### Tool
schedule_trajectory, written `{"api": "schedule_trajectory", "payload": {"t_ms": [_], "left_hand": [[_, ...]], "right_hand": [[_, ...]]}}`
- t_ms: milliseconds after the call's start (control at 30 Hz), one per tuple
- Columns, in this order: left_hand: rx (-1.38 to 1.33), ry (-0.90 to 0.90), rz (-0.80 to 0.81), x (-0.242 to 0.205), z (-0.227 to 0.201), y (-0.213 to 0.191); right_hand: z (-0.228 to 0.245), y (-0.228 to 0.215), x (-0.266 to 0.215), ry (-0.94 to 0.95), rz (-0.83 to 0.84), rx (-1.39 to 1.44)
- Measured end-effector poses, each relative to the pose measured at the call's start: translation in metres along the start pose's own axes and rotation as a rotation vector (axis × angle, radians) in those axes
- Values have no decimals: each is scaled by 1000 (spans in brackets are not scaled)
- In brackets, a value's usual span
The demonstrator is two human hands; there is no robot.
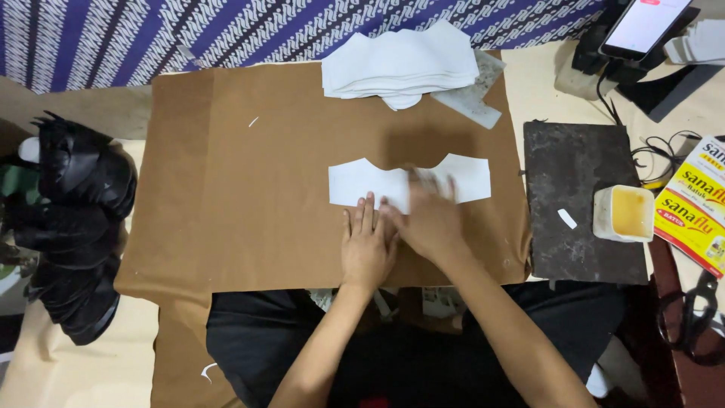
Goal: Picking up, unfolding, and stacking white leather cut-out pieces for shoe manufacturing
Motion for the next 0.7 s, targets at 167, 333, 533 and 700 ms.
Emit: {"api": "schedule_trajectory", "payload": {"t_ms": [167, 333, 533, 700], "left_hand": [[83, -26, -185, -3, 0, -11], [64, -84, -102, 0, 3, -20], [-11, -53, -38, -5, 16, -17], [-32, -39, -40, -9, 24, -23]], "right_hand": [[-43, 126, 33, -264, 11, -35], [-78, 102, -2, -144, 50, -45], [-104, 90, -18, -64, 118, -33], [-121, 97, -26, -95, 62, -189]]}}
Point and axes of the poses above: each hand's wrist, its own x-axis towards the middle knuckle, its own y-axis out of the palm, z = x × y, the point moved 8 cm from there along x, towards the middle knuckle, and after that the axes turned 11 degrees about y, right-handed, at the moved point
